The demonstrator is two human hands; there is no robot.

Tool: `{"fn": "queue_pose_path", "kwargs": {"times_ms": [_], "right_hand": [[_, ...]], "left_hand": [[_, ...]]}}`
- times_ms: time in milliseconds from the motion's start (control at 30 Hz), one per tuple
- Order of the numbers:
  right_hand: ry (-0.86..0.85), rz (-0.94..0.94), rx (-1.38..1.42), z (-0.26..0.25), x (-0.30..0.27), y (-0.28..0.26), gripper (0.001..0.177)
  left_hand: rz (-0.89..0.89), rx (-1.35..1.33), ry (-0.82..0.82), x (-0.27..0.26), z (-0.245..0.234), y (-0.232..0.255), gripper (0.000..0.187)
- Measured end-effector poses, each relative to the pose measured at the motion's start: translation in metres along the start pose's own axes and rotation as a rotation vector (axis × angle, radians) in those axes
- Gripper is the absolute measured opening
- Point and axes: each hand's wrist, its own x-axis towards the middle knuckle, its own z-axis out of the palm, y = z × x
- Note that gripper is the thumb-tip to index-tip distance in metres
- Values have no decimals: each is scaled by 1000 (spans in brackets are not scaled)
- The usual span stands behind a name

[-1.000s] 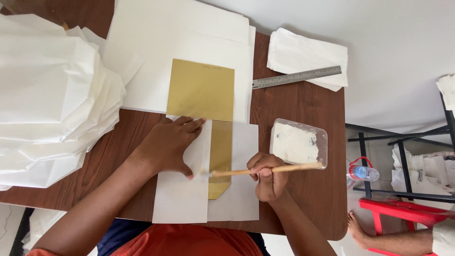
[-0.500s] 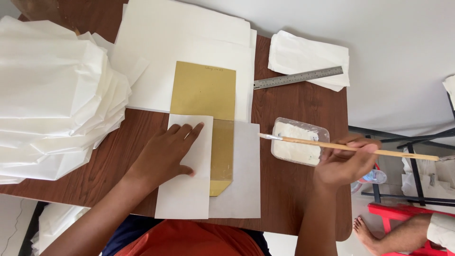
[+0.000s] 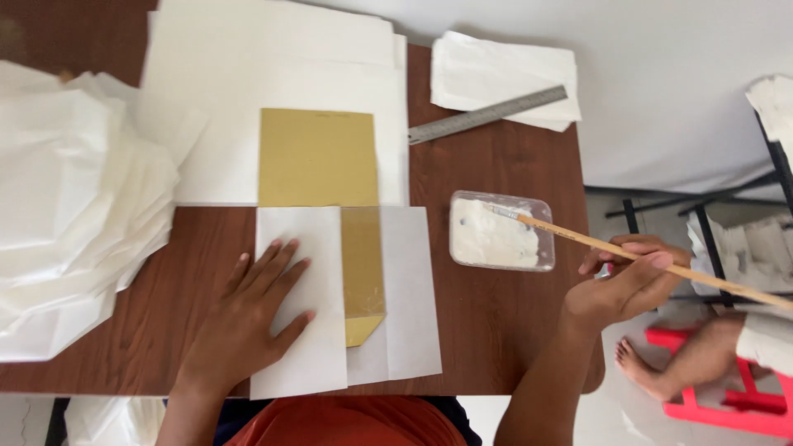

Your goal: Manually folding and gluing paper to create bags using a template and a brush.

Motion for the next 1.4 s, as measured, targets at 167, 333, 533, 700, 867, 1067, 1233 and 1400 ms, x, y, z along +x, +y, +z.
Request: {"fn": "queue_pose_path", "kwargs": {"times_ms": [167,333,533,700,867,1067,1233,1400], "right_hand": [[17,-17,-195,-25,-28,2,42],[-81,-190,-204,-37,-48,27,31],[-130,-111,-225,-34,-55,29,30],[-28,86,-128,-30,-59,31,34],[-26,-11,-206,-30,-60,36,35],[2,137,-141,-25,-61,32,40],[143,265,-78,-25,-55,26,40],[130,154,-123,-30,-59,31,40]], "left_hand": [[24,97,111,-1,9,5,60],[22,178,250,-9,22,8,36],[103,151,315,-13,17,9,31],[37,103,297,-25,20,17,40],[-26,79,257,-29,25,21,45],[-11,47,259,-29,22,19,46],[9,73,278,-26,18,20,45],[-59,102,266,-21,10,30,44]]}}
